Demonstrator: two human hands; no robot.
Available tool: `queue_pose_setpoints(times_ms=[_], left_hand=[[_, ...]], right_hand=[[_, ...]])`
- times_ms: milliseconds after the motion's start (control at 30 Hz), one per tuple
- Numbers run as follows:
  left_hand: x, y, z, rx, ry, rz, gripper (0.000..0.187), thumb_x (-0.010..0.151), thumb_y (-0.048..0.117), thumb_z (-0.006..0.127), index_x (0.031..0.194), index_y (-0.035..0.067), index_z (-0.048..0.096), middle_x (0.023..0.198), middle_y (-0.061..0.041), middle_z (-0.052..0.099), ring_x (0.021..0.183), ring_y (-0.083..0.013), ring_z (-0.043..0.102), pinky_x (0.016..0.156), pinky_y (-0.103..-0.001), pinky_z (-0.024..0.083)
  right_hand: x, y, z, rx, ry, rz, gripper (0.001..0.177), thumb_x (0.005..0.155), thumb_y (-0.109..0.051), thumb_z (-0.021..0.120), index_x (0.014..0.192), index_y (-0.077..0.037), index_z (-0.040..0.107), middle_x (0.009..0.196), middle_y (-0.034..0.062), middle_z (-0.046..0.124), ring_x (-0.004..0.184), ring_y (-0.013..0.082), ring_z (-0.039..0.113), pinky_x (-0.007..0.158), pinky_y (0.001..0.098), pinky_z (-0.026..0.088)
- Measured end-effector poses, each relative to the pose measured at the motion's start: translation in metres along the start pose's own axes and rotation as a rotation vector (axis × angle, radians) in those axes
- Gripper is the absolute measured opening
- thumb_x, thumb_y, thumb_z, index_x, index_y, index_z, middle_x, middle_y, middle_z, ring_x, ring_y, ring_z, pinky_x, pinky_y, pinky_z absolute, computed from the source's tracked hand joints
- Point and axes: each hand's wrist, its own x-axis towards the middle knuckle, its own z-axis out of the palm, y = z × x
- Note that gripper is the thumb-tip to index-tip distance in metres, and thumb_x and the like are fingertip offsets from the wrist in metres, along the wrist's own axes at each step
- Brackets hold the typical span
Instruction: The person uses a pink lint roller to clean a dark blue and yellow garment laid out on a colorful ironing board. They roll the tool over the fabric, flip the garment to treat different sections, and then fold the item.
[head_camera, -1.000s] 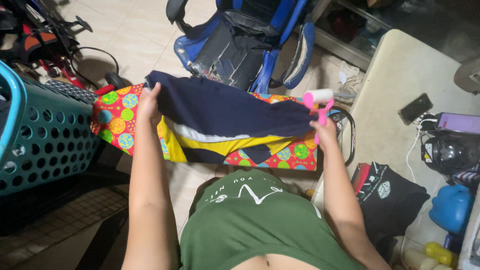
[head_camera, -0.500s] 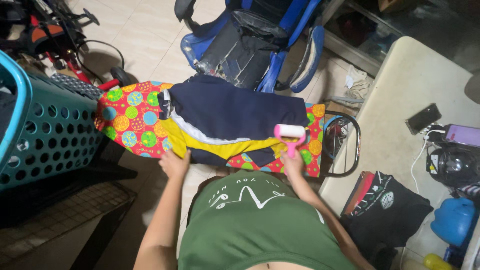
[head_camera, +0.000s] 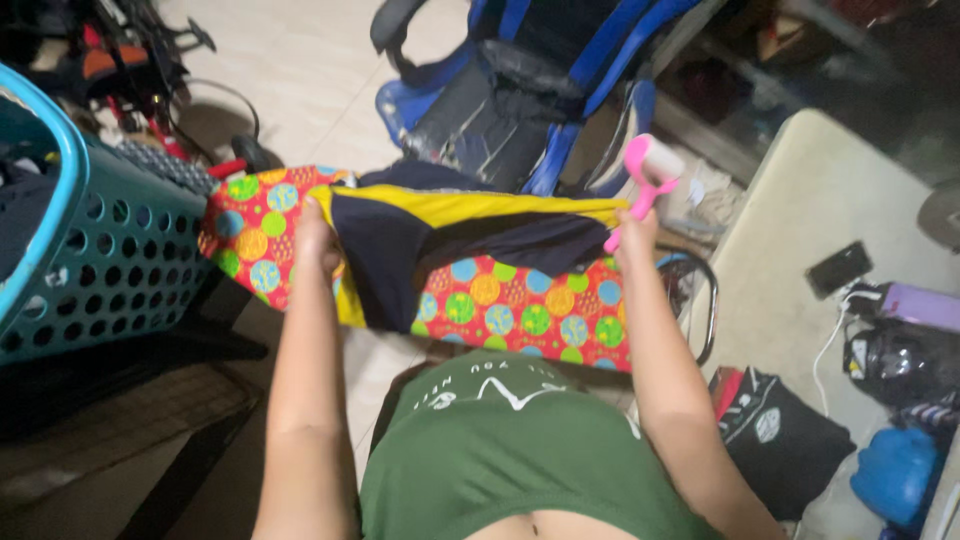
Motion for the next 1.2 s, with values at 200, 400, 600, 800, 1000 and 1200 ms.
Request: queue_pose_setpoints(times_ms=[200,400,600,800,1000,1200], left_hand=[[-0.039,0.097,0.053,-0.208,-0.293,0.010,0.066,0.107,0.055,0.028,0.139,0.006,0.058,0.133,-0.017,0.069,0.120,-0.0340,0.069,0.103,-0.052,0.057],[-0.090,0.090,0.037,-0.335,-0.471,0.077,0.072,0.108,0.059,0.026,0.146,0.004,0.054,0.139,-0.016,0.066,0.126,-0.0336,0.067,0.109,-0.049,0.054],[-0.087,0.005,-0.059,0.069,-0.033,-0.123,0.062,0.106,0.053,0.029,0.145,0.010,0.051,0.136,-0.012,0.066,0.116,-0.0278,0.069,0.093,-0.046,0.059],[-0.114,-0.094,-0.144,0.647,0.191,-0.129,0.055,0.117,0.044,0.037,0.130,-0.004,0.061,0.090,-0.018,0.060,0.076,-0.0327,0.053,0.064,-0.046,0.043],[-0.121,-0.107,-0.150,0.793,0.198,0.115,0.050,0.101,0.045,0.060,0.125,0.001,0.067,0.105,-0.011,0.072,0.094,-0.0187,0.067,0.083,-0.034,0.051],[-0.091,-0.110,-0.118,0.922,0.130,0.085,0.060,0.088,0.047,0.073,0.118,-0.005,0.069,0.112,-0.020,0.074,0.103,-0.0276,0.071,0.090,-0.038,0.053]], right_hand=[[0.040,-0.104,0.008,0.311,-0.032,-0.156,0.037,0.081,0.010,0.060,0.112,-0.009,0.052,0.097,0.0062,0.059,0.078,0.0180,0.061,0.066,0.0307,0.052],[-0.004,-0.150,-0.020,0.536,-0.215,-0.385,0.031,0.088,0.015,0.057,0.111,-0.004,0.049,0.111,0.0140,0.061,0.101,0.0251,0.068,0.092,0.0388,0.061],[-0.096,-0.060,-0.075,-0.205,-0.070,0.049,0.030,0.083,0.004,0.064,0.106,-0.013,0.057,0.086,-0.0001,0.058,0.063,0.0147,0.054,0.051,0.0324,0.044],[-0.199,0.041,-0.112,-0.606,-0.050,0.299,0.027,0.080,-0.002,0.069,0.106,-0.005,0.063,0.085,0.0044,0.062,0.070,0.0175,0.058,0.062,0.0347,0.046],[-0.199,0.054,-0.113,-0.725,-0.176,0.232,0.040,0.076,-0.007,0.072,0.116,-0.007,0.067,0.097,0.0043,0.071,0.086,0.0161,0.067,0.078,0.0326,0.053],[-0.179,0.074,-0.071,-0.734,-0.320,0.234,0.040,0.084,-0.022,0.080,0.119,-0.008,0.068,0.096,0.0028,0.072,0.085,0.0153,0.067,0.078,0.0322,0.054]])
